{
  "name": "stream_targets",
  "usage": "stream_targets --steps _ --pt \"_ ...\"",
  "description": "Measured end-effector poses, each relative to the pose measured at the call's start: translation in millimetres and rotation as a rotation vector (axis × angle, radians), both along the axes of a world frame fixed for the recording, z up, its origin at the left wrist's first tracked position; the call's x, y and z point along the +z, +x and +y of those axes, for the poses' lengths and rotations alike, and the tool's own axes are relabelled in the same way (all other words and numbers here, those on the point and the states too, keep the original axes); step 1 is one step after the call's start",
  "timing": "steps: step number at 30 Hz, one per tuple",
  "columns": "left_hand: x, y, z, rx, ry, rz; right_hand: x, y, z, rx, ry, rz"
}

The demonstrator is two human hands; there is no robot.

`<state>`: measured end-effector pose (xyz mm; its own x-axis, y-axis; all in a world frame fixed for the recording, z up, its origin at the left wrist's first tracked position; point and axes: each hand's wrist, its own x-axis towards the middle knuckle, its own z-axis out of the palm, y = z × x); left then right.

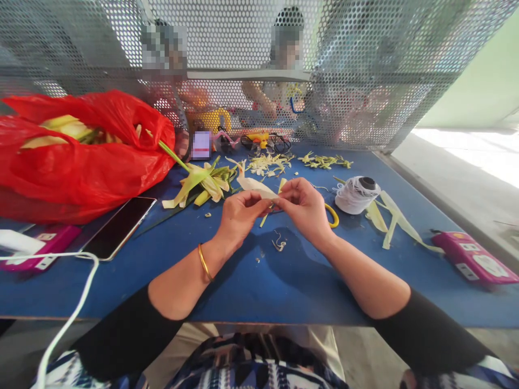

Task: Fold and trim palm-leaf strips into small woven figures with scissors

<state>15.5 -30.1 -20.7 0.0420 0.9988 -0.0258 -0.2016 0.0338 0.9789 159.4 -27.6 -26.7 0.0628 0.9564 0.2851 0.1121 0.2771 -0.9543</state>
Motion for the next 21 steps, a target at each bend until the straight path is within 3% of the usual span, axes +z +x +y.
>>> stream_targets --steps 8,15,21 --pt "1.2 -1.4 -2.9 -0.013 -0.017 -0.025 1.5 0.2 0.7 -0.025 0.017 0.021" --pt "-5.1 3.2 -4.6 0.110 0.154 0.124 3.0 -0.2 1.2 -0.071 -0.007 0.020" --pt "-5.0 -0.5 -1.9 0.092 0.247 0.172 1.4 -2.0 0.4 -0.043 -0.030 0.048"
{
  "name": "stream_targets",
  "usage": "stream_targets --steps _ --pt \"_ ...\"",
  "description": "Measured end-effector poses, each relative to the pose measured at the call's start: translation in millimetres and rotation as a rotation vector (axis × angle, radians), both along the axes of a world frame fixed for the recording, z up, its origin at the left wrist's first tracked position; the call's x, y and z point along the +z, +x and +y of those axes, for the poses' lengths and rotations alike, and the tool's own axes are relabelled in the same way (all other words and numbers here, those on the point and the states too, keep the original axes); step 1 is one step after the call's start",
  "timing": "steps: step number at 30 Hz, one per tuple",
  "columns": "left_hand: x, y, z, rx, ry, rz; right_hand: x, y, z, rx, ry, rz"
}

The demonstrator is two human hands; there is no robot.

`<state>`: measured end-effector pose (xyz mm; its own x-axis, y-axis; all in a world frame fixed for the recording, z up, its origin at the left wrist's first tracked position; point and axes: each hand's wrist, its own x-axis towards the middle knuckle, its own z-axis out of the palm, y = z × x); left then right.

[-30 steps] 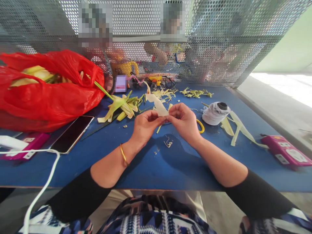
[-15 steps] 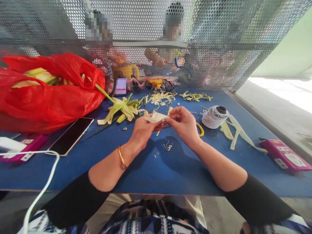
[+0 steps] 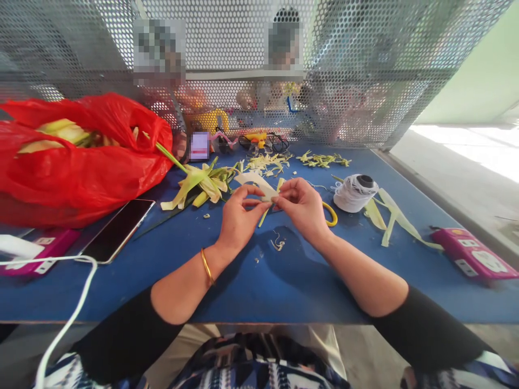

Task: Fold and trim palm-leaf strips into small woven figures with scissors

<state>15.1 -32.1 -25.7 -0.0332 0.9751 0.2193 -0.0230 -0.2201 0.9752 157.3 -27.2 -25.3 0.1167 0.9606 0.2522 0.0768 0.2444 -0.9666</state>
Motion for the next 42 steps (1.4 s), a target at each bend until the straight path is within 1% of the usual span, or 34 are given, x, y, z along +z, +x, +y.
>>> stream_targets --steps 5,9,11,13,16,22,25,29,32,36,39,42 --pt "-1.5 0 2 0.014 0.027 0.046 -2.2 0 0 0.016 0.015 -0.008" --pt "-1.6 1 1 -0.005 -0.002 0.004 -3.4 0 0 0.030 0.018 0.003" --pt "-1.2 2 0 -0.020 -0.073 -0.074 -3.7 -1 0 0.044 0.023 0.028" --pt "-0.4 2 0 -0.049 -0.183 -0.162 -3.9 -1 -1 0.047 0.027 0.042" --pt "0.6 2 0 -0.073 -0.317 -0.237 -4.1 -1 -1 0.045 0.009 0.019" --pt "2.5 1 2 -0.023 -0.407 -0.338 -6.2 0 1 0.073 0.004 -0.015" --pt "5.4 1 2 -0.047 -0.473 -0.380 -7.2 1 1 0.076 0.017 -0.009" --pt "9.5 0 2 -0.062 -0.552 -0.417 -4.8 2 0 0.105 0.088 -0.045" --pt "10.1 -1 3 -0.057 -0.603 -0.454 -1.2 3 -3 0.115 0.162 -0.170" --pt "8.7 -5 5 -0.106 -0.619 -0.476 0.9 5 -5 0.084 0.308 -0.372" --pt "8.9 -6 5 -0.141 -0.643 -0.496 -0.2 5 -5 0.082 0.379 -0.428" --pt "11.1 -6 5 -0.145 -0.676 -0.517 -1.6 6 -5 0.070 0.407 -0.467"
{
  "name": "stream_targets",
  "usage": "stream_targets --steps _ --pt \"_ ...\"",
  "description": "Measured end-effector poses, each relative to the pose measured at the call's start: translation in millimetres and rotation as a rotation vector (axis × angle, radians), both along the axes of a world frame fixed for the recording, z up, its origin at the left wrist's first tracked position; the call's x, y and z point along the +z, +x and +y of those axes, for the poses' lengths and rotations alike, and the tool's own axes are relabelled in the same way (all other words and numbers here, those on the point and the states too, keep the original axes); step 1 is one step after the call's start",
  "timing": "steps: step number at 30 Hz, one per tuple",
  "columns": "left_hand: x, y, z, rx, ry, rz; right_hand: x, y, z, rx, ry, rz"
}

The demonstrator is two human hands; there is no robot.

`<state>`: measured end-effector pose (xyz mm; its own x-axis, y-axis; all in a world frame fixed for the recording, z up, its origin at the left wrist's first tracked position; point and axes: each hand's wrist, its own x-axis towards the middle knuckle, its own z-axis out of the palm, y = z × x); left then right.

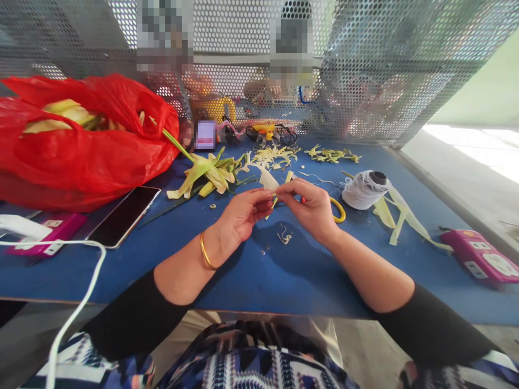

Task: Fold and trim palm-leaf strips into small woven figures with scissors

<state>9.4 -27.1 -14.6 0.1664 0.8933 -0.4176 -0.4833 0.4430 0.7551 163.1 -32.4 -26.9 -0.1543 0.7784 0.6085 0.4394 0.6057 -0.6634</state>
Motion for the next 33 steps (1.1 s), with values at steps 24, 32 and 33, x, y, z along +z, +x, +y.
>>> stream_targets --steps 24,32,33 --pt "3.3 1 -2 -0.015 0.134 0.061 -1.3 -1 2 -0.040 -0.104 0.146" --pt "-5.8 6 -4 0.063 0.337 0.203 0.3 -5 2 -0.076 -0.238 0.239" --pt "-6.9 6 -4 0.070 0.350 0.210 0.4 -5 2 -0.082 -0.243 0.251"
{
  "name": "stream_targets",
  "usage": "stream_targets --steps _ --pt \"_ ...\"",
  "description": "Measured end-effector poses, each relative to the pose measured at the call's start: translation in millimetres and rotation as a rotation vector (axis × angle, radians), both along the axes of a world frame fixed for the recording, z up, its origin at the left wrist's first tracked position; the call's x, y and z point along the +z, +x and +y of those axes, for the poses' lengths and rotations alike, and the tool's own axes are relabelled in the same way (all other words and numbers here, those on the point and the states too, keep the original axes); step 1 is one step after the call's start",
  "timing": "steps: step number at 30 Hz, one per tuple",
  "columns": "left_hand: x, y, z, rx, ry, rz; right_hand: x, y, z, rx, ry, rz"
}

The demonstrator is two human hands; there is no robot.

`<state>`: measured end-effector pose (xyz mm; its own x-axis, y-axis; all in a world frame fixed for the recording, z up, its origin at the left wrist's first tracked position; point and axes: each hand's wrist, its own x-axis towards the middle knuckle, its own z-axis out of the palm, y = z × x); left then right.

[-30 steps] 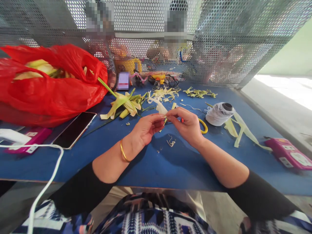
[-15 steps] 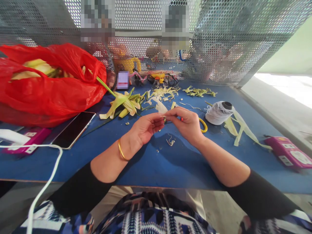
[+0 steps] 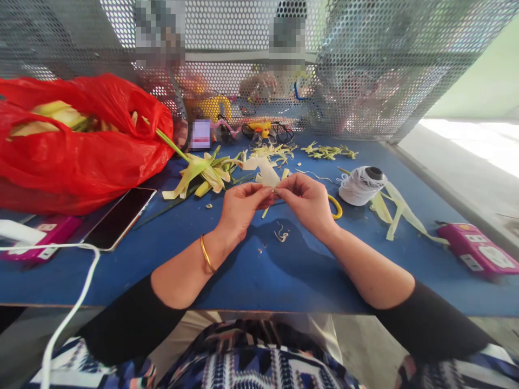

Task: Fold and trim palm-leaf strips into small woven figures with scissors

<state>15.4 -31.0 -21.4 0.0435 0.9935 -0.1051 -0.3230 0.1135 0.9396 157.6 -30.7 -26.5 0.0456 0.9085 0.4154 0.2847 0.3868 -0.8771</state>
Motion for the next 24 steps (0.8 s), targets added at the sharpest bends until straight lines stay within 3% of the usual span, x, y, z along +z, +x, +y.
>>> stream_targets --steps 10,16,24 --pt "-0.9 1 -2 0.004 0.065 0.097 -3.4 1 2 0.015 -0.041 0.046" --pt "2.7 -3 2 -0.019 -0.101 0.009 -1.6 5 4 0.106 -0.028 0.027" --pt "8.7 -7 6 -0.111 -0.323 -0.098 3.4 9 1 0.038 0.166 -0.250"
